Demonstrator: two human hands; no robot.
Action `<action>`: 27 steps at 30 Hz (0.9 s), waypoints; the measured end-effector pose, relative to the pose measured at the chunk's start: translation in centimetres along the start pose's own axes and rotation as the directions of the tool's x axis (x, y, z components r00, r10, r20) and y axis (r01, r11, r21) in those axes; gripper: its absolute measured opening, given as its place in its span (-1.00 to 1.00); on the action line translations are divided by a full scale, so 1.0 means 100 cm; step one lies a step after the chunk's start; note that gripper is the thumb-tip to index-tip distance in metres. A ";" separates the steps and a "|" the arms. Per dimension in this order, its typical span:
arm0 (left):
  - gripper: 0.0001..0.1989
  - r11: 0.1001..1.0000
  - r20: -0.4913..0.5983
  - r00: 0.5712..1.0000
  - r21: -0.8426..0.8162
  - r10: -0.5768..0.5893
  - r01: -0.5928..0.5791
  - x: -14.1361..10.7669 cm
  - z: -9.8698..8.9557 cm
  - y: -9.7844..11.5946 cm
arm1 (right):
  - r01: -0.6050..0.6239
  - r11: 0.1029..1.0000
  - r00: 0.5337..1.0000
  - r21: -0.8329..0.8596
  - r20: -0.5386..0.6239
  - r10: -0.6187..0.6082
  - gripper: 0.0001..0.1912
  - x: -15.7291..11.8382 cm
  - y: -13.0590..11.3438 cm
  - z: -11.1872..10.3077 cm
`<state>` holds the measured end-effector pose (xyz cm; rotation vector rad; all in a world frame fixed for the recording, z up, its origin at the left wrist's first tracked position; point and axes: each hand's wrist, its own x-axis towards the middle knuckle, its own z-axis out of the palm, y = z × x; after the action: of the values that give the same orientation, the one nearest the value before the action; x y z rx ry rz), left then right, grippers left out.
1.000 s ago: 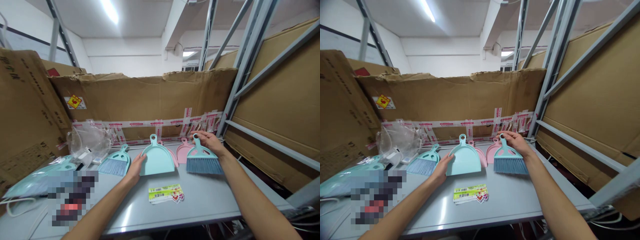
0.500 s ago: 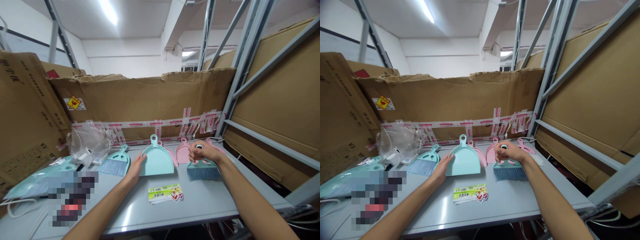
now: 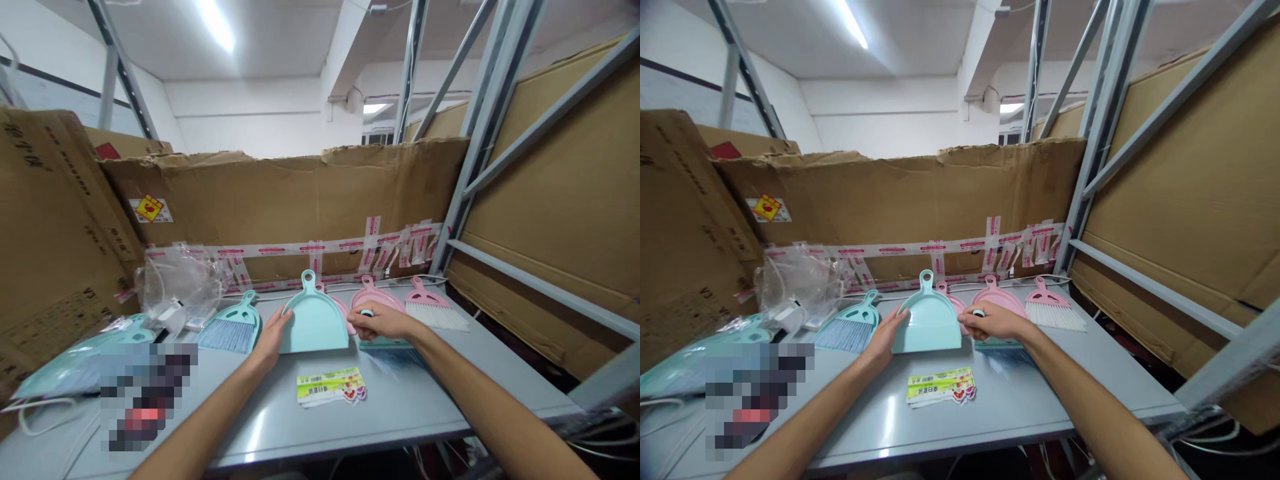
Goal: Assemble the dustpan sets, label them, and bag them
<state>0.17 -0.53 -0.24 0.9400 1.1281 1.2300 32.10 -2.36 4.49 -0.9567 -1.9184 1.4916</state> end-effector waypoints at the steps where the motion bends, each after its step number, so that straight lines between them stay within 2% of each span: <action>1: -0.36 1.000 0.008 1.000 0.002 -0.001 0.001 0.000 0.000 0.000 | 0.009 1.000 1.000 0.002 -0.020 -0.009 -0.35 -0.001 0.001 0.001; 5: -0.34 1.000 0.041 0.999 -0.005 0.006 -0.006 0.001 -0.002 -0.001 | 0.101 0.995 0.984 -0.022 -0.147 -0.103 -0.35 -0.015 0.012 0.009; 9: -0.38 1.000 0.022 0.999 -0.011 0.030 -0.030 0.004 -0.001 -0.006 | 0.172 0.982 0.920 -0.073 -0.344 -0.187 -0.33 -0.035 0.025 0.020; 17: -0.34 1.000 0.014 0.999 -0.001 0.031 -0.031 -0.001 0.001 -0.003 | 0.246 0.969 0.830 0.029 -0.523 -0.195 -0.33 -0.049 0.035 0.033; 22: -0.33 0.999 0.036 0.998 0.014 0.042 -0.043 -0.003 0.003 0.000 | 0.332 0.936 0.742 0.119 -0.645 -0.182 -0.39 -0.048 0.048 0.030; 27: -0.31 0.999 0.040 0.998 0.026 0.044 -0.046 -0.003 0.004 -0.002 | 0.288 0.950 0.680 0.123 -0.725 -0.112 -0.39 -0.049 0.043 0.030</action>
<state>0.63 -0.86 -0.32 1.0105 1.0998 1.2301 33.75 -7.44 -0.35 -0.9823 -1.1994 0.9623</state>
